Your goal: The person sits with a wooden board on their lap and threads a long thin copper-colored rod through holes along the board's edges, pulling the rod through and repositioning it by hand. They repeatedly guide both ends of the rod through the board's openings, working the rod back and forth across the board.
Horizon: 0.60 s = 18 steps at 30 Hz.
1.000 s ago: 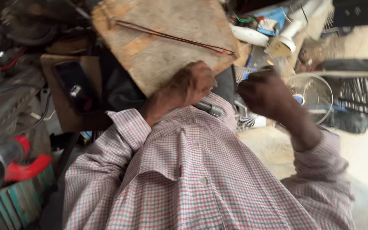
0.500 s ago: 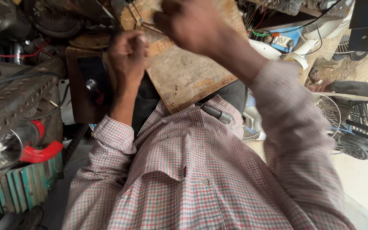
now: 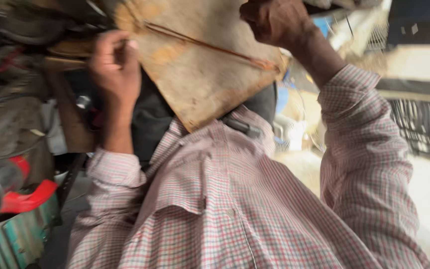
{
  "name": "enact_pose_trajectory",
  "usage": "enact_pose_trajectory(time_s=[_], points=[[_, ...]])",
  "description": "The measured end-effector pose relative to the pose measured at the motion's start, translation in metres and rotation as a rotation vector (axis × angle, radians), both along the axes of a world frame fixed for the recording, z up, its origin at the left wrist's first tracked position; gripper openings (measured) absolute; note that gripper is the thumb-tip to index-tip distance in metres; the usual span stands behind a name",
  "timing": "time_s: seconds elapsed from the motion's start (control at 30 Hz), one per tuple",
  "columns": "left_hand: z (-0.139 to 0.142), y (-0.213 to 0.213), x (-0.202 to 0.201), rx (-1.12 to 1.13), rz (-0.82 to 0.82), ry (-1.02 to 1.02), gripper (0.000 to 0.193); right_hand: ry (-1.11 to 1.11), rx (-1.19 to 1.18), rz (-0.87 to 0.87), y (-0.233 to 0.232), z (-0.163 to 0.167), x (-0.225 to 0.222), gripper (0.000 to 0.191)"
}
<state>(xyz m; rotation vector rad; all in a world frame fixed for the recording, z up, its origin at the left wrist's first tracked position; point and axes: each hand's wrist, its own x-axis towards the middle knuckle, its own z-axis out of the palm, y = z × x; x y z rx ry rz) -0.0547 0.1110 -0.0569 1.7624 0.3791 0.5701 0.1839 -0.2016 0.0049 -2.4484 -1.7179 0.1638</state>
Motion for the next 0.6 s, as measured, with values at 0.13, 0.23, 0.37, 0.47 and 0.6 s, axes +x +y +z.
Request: enact_pose_trajectory(time_s=[0.13,0.23,0.37,0.47,0.6], points=[[0.012,-0.004,-0.018,0.073,-0.133,-0.021,0.007,-0.123,-0.044,-0.072,-0.065,0.016,-0.026,0.010],[0.017,-0.008,-0.023,0.122,-0.172,0.005,0.006,-0.166,0.001,-0.084,-0.100,0.023,-0.051,0.008],[0.011,-0.012,-0.019,0.153,-0.218,-0.042,0.008,-0.385,-0.297,-0.004,-0.125,0.016,-0.101,0.012],[0.011,-0.020,-0.013,0.240,-0.210,-0.058,0.008,-0.266,-0.417,-0.045,-0.115,0.012,-0.137,0.010],[0.026,-0.054,-0.004,0.055,-0.384,-0.072,0.009,-0.237,-0.580,-0.052,-0.058,0.030,-0.174,0.015]])
